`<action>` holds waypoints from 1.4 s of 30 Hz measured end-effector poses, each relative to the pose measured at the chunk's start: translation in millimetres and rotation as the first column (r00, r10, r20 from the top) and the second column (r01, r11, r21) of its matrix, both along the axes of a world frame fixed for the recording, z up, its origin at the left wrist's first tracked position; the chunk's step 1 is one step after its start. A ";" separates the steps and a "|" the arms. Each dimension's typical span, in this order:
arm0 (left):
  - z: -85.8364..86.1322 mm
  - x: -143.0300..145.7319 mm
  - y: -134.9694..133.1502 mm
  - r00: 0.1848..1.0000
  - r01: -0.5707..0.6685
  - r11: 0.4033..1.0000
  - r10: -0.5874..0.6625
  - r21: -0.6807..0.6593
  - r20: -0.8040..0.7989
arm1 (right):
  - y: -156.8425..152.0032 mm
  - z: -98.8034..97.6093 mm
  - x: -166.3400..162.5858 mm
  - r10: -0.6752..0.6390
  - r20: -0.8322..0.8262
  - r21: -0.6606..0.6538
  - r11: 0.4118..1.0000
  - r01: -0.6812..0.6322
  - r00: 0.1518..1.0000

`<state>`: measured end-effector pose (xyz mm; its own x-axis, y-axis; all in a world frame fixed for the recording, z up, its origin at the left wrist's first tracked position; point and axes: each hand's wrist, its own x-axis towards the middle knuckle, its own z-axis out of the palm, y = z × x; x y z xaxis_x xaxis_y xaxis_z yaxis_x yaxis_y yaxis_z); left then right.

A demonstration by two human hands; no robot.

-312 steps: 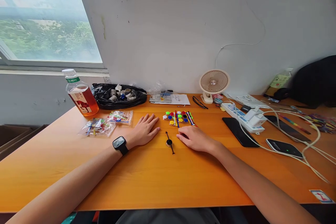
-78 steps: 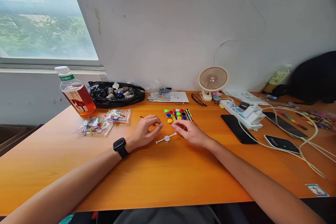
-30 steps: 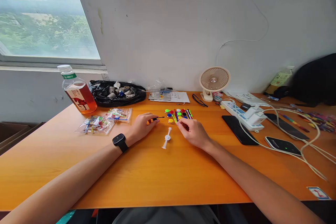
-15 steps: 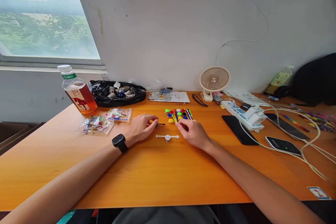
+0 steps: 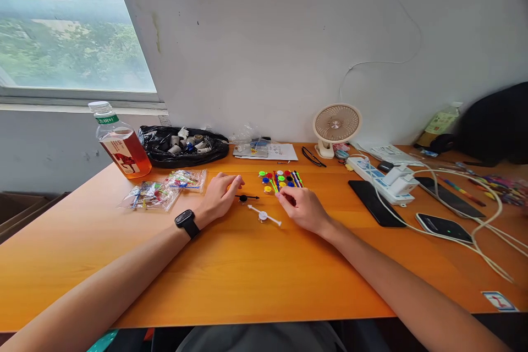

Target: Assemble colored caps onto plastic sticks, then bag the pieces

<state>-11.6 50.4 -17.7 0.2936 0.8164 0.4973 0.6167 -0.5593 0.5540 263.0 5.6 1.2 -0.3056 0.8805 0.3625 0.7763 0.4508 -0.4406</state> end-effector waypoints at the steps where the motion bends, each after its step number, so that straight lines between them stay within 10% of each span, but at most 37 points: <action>1: -1.0 -0.6 1.5 1.000 -0.016 1.000 0.016 0.020 0.011 | 0.0 -0.3 0.0 0.001 0.003 0.002 1.000 -0.001 1.000; 13: -1.7 -1.9 4.4 0.990 -0.140 0.985 0.138 0.103 0.031 | -0.8 -0.7 0.2 -0.005 0.034 -0.003 1.000 0.006 0.999; 29: 1.6 5.1 -4.1 0.987 0.119 0.989 -0.128 -0.088 -0.099 | -2.8 -0.8 -1.4 0.047 0.027 -0.043 0.998 -0.046 0.999; 42: 12.9 19.9 -32.0 0.854 0.442 0.896 -0.438 -0.052 -0.281 | -12.1 -0.2 -9.3 0.363 -0.104 -0.224 0.898 -0.378 0.926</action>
<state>8.3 18.4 -4.8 0.7480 0.5627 0.3519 0.4314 -0.8151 0.3866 253.8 -6.4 1.0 -0.6110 0.7696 0.1854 0.5432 0.5780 -0.6090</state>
